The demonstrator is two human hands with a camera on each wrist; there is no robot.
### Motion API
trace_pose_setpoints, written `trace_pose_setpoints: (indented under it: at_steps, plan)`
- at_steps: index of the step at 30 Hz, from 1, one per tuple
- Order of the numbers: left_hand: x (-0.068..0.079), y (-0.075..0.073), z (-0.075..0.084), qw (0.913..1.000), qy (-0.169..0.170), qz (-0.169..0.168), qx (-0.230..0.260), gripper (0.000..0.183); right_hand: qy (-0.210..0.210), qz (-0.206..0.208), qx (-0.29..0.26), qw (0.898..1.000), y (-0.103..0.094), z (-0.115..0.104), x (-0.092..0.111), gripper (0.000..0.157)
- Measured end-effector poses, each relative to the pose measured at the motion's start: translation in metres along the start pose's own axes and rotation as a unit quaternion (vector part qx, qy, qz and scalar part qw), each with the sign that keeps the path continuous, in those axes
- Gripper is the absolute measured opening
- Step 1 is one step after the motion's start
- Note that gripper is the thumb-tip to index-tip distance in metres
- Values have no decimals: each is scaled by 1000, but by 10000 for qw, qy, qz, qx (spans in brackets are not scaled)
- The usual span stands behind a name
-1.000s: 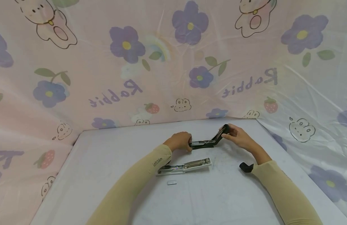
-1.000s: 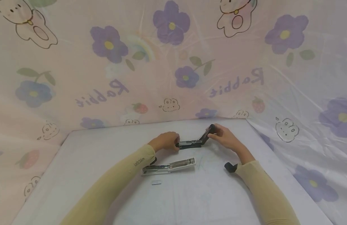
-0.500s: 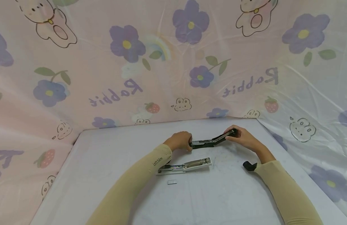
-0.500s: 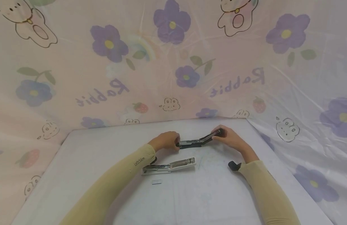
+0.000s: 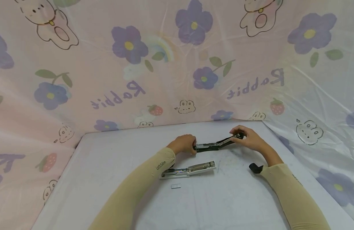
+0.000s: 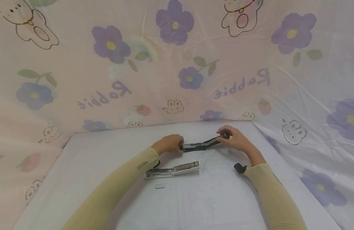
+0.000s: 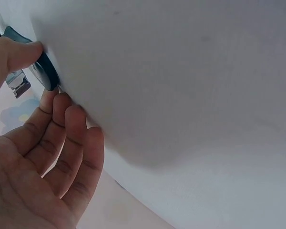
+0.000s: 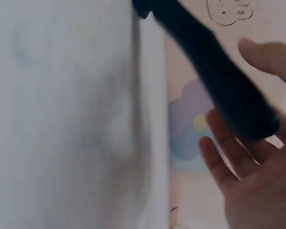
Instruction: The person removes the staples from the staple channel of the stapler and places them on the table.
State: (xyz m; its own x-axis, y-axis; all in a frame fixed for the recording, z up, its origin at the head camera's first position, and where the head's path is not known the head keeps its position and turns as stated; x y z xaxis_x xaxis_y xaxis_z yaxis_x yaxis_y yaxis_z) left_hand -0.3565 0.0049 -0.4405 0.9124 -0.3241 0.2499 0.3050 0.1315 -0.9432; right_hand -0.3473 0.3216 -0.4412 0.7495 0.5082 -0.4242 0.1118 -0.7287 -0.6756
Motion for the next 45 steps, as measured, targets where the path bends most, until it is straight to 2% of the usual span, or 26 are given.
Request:
trace_pose_setpoints:
  at_steps: [4, 7, 10, 15, 26, 33, 45]
  plan:
    - [-1, 1, 0, 10000, 1, -31, 8, 27, -61, 314, 384, 9987, 1, -9, -7, 28]
    - [-1, 1, -1, 10000, 7, -42, -30, 27, -301, 561, 665, 9958, 6, -19, -14, 24]
    - [-1, 1, 0, 10000, 7, -39, -49, 27, -610, 626, 751, 9933, 15, -30, -23, 23]
    - [2, 0, 2, 10000, 1, -58, 28, 27, -962, 334, 599, 9930, 36, -40, -32, 22]
    - [2, 3, 4, 9999, 21, -76, 72, 27, -1047, -414, 365, 9930, 76, -39, -38, 18]
    - [-1, 2, 0, 9999, 21, -69, 140, 26, -1167, -606, 353, 9907, 88, -38, -43, 18]
    - [-1, -1, -6, 9989, 119, -215, 407, 31, -815, -940, 479, 9911, 91, -45, -48, 8]
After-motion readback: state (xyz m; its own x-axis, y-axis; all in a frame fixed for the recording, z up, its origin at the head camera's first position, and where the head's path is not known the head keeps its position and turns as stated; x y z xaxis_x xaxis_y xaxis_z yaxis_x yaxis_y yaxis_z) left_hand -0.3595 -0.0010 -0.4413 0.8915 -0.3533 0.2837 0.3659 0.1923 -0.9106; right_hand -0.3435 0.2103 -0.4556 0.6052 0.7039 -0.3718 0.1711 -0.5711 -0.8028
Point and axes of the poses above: each hand's wrist, its own x-axis away from the middle knuckle, its own y-axis out of the palm, z = x × y, the point moved 3 cm from there along -x, towards the middle knuckle, and after that the axes turned 14 degrees about -y, right-handed, at the moved point
